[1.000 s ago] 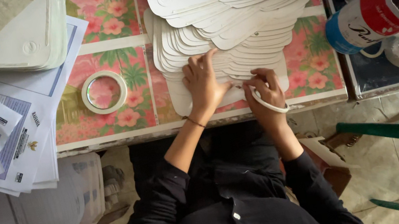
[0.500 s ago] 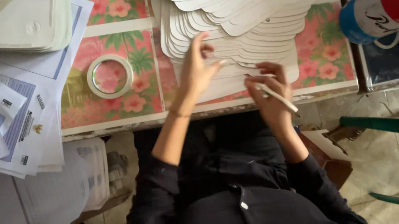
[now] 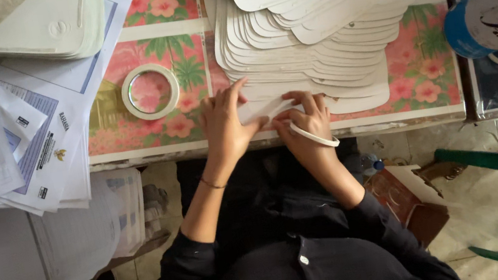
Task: The person assembles a stack of white paper cutouts by hand, aligning and pressing them together on a table. They handle the stack, flip it, and continue pressing the pieces to ensure they are properly aligned.
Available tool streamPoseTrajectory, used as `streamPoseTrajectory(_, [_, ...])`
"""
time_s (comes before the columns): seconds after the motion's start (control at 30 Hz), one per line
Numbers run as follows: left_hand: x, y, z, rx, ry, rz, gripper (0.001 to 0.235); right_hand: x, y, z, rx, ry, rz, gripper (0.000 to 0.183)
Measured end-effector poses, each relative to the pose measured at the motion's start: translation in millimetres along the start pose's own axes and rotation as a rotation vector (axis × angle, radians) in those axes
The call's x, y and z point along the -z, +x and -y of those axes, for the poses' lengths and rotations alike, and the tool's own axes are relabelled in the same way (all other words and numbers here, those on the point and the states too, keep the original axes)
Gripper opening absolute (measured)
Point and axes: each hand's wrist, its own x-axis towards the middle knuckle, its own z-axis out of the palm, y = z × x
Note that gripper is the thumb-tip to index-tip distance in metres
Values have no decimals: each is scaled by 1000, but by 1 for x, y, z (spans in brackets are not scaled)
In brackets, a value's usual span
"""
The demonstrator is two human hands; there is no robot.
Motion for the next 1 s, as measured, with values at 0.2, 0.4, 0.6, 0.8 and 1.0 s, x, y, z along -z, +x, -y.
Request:
streamPoseTrajectory(0.2, [-9, -3, 7, -35, 17, -36, 98, 6, 2, -1, 39, 111, -84, 11])
streamPoseTrajectory(0.4, [-16, 2, 15, -68, -32, -51, 99, 11, 7, -16, -9, 149, -57, 12])
streamPoseTrajectory(0.6, [-3, -6, 4, -27, -32, -14, 103, 44, 11, -31, -60, 264, -81, 13])
streamPoseTrajectory(0.8, [9, -7, -3, -19, -39, 13, 99, 53, -5, -85, -193, 113, -103, 22])
streamPoseTrajectory(1.0, [-15, -5, -1, 19, 15, -8, 94, 48, -6, -86, -232, 85, -108, 21])
